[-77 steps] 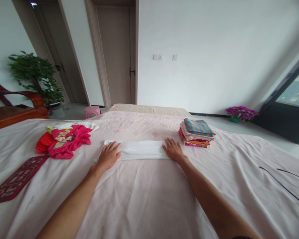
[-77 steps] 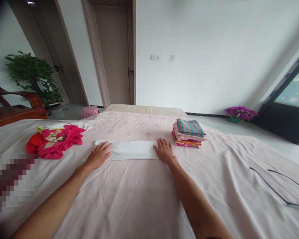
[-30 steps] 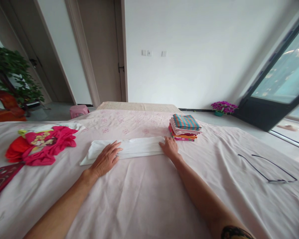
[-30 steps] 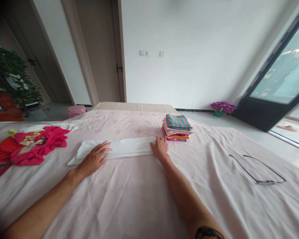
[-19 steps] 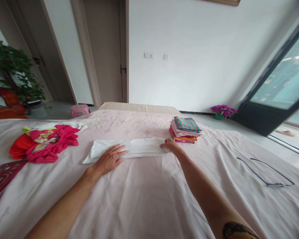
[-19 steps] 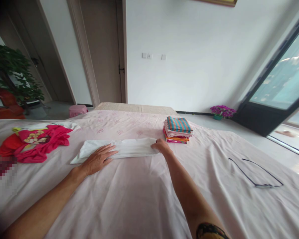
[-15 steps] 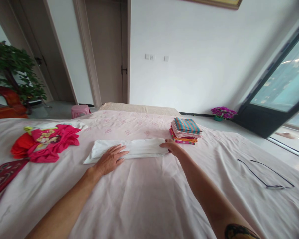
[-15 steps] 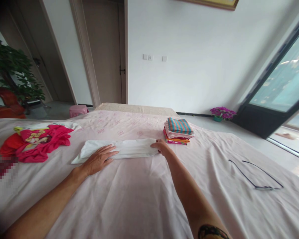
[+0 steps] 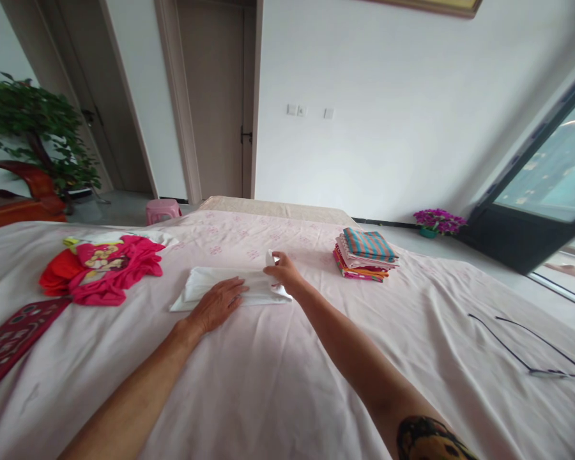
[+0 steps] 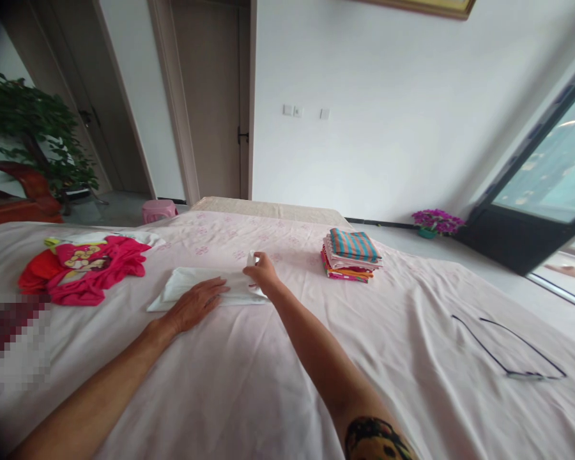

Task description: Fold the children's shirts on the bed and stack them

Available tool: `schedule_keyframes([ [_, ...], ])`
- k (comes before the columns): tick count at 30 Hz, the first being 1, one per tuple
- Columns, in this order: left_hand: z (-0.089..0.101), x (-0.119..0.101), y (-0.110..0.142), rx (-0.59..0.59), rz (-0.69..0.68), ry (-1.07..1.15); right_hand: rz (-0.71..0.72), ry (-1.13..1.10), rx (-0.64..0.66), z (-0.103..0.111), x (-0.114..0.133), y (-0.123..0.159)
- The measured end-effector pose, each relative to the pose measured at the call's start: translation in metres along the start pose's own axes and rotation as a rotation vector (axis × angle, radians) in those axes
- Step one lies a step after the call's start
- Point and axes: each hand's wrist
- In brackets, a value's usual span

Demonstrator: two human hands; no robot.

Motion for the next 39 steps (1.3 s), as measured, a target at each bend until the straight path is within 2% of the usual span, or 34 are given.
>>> schedule_keyframes([
  [5,0.001,-0.001,-0.002,-0.028,0.047,0.03,0.028,0.082,0.024,-0.039,-0.011,-0.004],
  [9,-0.002,0.003,-0.003,-0.106,0.082,0.031,-0.003,-0.019,0.149,-0.05,-0.013,-0.001],
  [11,-0.004,0.005,-0.003,-0.14,0.095,0.024,-0.002,-0.078,0.2,-0.044,-0.011,0.001],
  [13,-0.004,0.007,-0.003,-0.168,0.121,0.015,0.055,-0.053,0.152,-0.03,-0.009,0.001],
  [17,0.002,0.006,-0.005,-0.213,0.229,-0.016,0.334,0.311,-0.089,0.007,-0.017,0.003],
  [19,0.004,0.004,-0.007,-0.224,0.264,-0.054,0.446,0.516,-0.125,0.02,-0.027,0.007],
  [21,0.004,0.002,-0.01,-0.235,0.286,-0.098,0.514,0.663,-0.083,0.027,-0.039,0.013],
  [25,-0.002,-0.008,-0.019,-0.24,0.368,-0.156,0.582,0.811,0.051,0.027,-0.06,0.022],
  [28,-0.004,-0.016,-0.021,-0.248,0.43,-0.163,0.611,0.862,0.098,0.025,-0.065,0.024],
  [31,0.001,-0.021,-0.018,-0.274,0.422,-0.186,0.694,0.892,0.121,0.025,-0.065,0.026],
  [35,0.008,-0.022,-0.013,-0.204,0.422,-0.302,0.733,0.907,0.196,0.025,-0.067,0.027],
  [37,0.01,-0.022,-0.013,-0.247,0.42,-0.341,0.72,0.858,0.168,0.025,-0.068,0.025],
  [39,0.009,-0.023,-0.016,-0.353,0.339,-0.326,0.682,0.792,0.073,0.027,-0.069,0.022],
])
Point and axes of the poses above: each hand's wrist, its own y-axis away from the middle knuckle, its own z-axis out of the back of the hand, x = y × z, and after that the axes turned 10 degrees about -x, right-handed
